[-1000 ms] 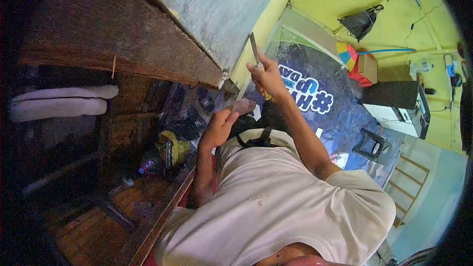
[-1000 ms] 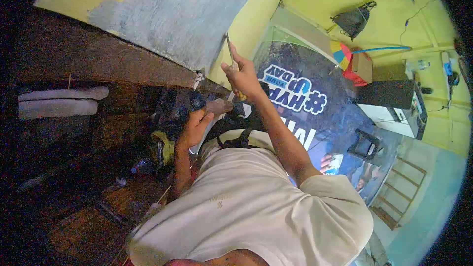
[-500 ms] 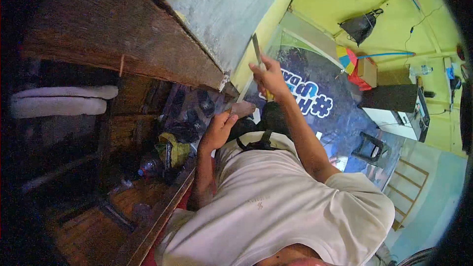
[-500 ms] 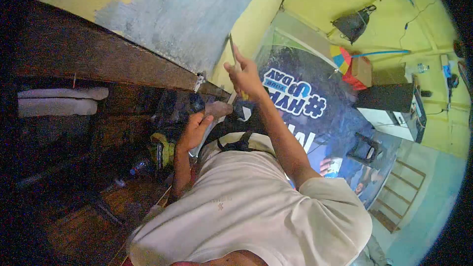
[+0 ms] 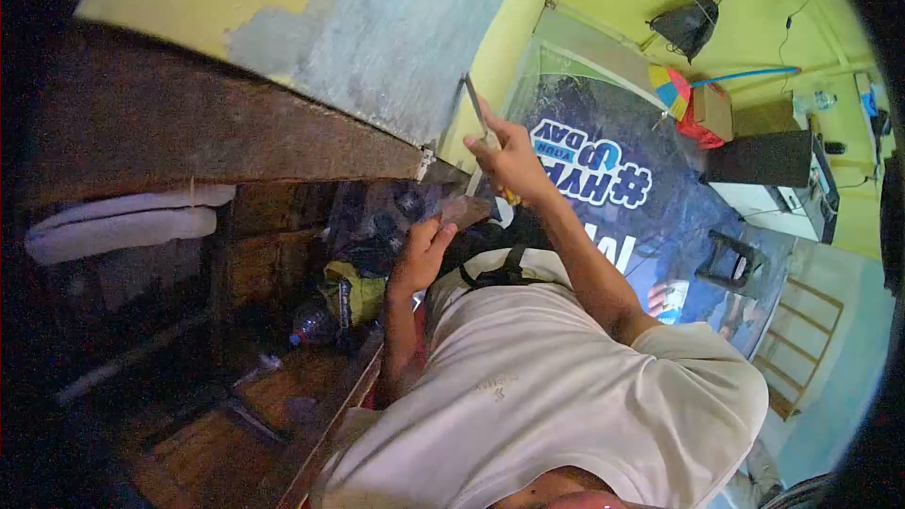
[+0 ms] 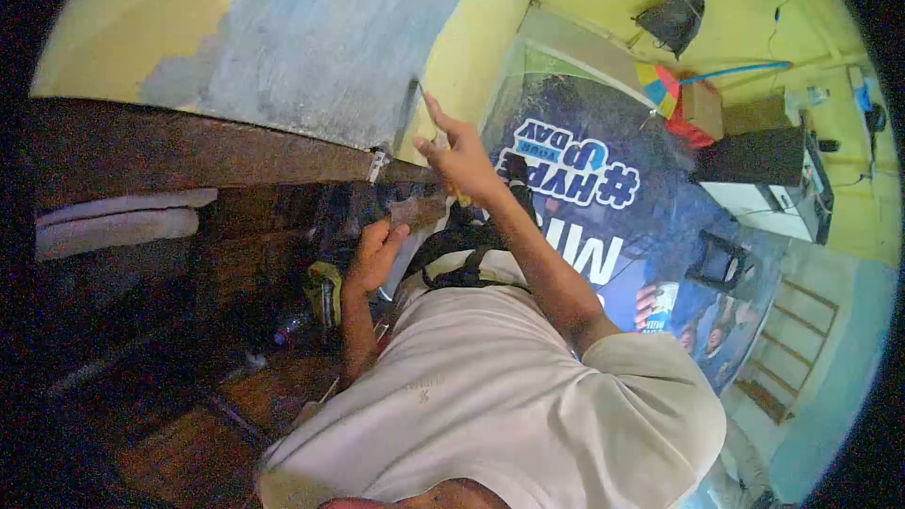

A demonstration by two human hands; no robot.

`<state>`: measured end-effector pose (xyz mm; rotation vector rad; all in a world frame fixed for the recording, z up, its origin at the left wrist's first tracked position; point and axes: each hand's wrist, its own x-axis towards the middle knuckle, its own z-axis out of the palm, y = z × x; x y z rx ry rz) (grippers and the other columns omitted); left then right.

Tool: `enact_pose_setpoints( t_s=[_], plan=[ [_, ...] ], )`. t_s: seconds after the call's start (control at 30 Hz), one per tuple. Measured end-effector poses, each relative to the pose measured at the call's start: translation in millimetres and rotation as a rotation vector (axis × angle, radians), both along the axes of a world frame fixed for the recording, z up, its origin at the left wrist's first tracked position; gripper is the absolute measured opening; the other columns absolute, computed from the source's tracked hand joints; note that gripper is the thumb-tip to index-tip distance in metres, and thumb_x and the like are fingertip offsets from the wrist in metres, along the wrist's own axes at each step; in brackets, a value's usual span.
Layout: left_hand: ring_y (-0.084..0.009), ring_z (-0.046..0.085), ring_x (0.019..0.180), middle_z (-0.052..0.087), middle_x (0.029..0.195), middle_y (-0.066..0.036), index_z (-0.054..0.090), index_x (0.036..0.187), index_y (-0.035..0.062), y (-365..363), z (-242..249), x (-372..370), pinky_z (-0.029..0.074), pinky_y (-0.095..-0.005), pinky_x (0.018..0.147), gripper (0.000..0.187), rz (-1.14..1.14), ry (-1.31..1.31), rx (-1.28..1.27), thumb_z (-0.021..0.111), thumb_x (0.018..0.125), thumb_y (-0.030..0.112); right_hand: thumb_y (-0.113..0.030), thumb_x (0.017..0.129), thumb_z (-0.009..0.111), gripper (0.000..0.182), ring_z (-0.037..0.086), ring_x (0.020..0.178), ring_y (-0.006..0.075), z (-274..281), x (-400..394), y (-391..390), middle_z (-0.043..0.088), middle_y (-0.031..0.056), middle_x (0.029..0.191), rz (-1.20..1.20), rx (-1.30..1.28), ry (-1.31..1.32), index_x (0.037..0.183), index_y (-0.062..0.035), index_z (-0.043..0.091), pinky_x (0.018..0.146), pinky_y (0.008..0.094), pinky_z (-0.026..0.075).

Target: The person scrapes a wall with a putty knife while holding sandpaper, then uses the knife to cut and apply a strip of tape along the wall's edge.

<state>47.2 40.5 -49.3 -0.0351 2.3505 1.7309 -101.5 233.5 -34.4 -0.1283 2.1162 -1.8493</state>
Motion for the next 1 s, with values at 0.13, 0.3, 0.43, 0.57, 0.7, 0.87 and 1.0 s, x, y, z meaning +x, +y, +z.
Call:
enact_pose_setpoints(
  t_s=[0.13,0.3,0.43,0.57,0.7,0.87,1.0],
  plan=[
    [-0.0132,0.045,0.070,0.053,0.072,-0.006,0.062,0.093,-0.0047,1.4,16.6,-2.0,0.042,-0.0342,0.064,0.033,-0.015,-0.153,-0.019,0.057,0.104,0.027,-0.018,0.094,0.068,0.072,0.059,0.090,0.0158,3.5,-12.3,2.4,0.061,0.0184,0.130,-0.062,-0.080,-0.119,0.157,-0.0120,0.034,0.080,0.0323,0.049],
    [-0.0100,0.037,0.068,0.041,0.070,-0.001,0.052,0.081,-0.0031,-4.8,-3.4,-6.3,0.034,-0.0339,0.056,0.037,-0.039,-0.102,-0.017,0.058,0.103,0.025,-0.016,0.094,0.068,0.074,0.043,0.045,0.0076,22.3,0.6,6.1,0.054,0.0000,0.063,-0.015,-0.175,-0.208,0.159,-0.0159,0.032,0.045,0.0279,0.041],
    [-0.0095,0.039,0.069,0.045,0.071,-0.002,0.057,0.086,-0.0023,-3.3,-1.4,-10.6,0.037,-0.0333,0.058,0.031,-0.073,-0.141,-0.099,0.057,0.103,0.024,-0.019,0.094,0.068,0.077,0.041,0.042,0.0077,4.7,-15.5,6.8,0.048,-0.0016,0.059,-0.062,-0.218,-0.193,0.160,-0.0160,0.028,0.040,0.0288,0.037],
    [-0.0090,0.047,0.074,0.059,0.079,-0.004,0.065,0.109,-0.0018,4.0,32.3,-26.1,0.043,-0.0315,0.066,0.026,-0.098,-0.184,-0.141,0.056,0.103,0.022,-0.018,0.094,0.068,0.076,0.048,0.053,0.0105,11.7,4.8,7.3,0.055,0.0038,0.071,0.013,-0.142,-0.114,0.159,-0.0141,0.030,0.052,0.0311,0.045],
    [-0.0096,0.051,0.079,0.067,0.091,-0.005,0.062,0.125,-0.0006,2.7,35.8,-30.0,0.046,-0.0315,0.071,0.032,-0.158,-0.174,-0.111,0.055,0.104,0.022,-0.016,0.091,0.071,0.077,0.055,0.125,0.0217,-1.2,-13.2,9.9,0.054,0.0236,0.142,-0.007,-0.162,-0.337,0.157,-0.0079,0.032,0.108,0.0351,0.041],
    [-0.0091,0.055,0.085,0.070,0.100,-0.003,0.063,0.124,-0.0002,-4.9,10.5,-20.3,0.047,-0.0309,0.077,0.030,-0.098,-0.163,0.036,0.054,0.105,0.021,-0.016,0.094,0.068,0.076,0.048,0.087,0.0119,-33.9,16.4,-4.5,0.059,0.0124,0.129,-0.007,-0.161,0.006,0.158,-0.0103,0.029,0.074,0.0275,0.039],
    [-0.0091,0.053,0.084,0.068,0.093,-0.004,0.064,0.112,-0.0017,-7.1,30.7,-18.9,0.047,-0.0309,0.076,0.026,-0.127,-0.340,-0.186,0.056,0.104,0.022,-0.019,0.097,0.066,0.073,0.046,0.049,0.0051,-27.8,6.7,1.1,0.069,0.0051,0.090,-0.047,-0.197,-0.024,0.159,-0.0124,0.028,0.046,0.0253,0.041]
  ],
)
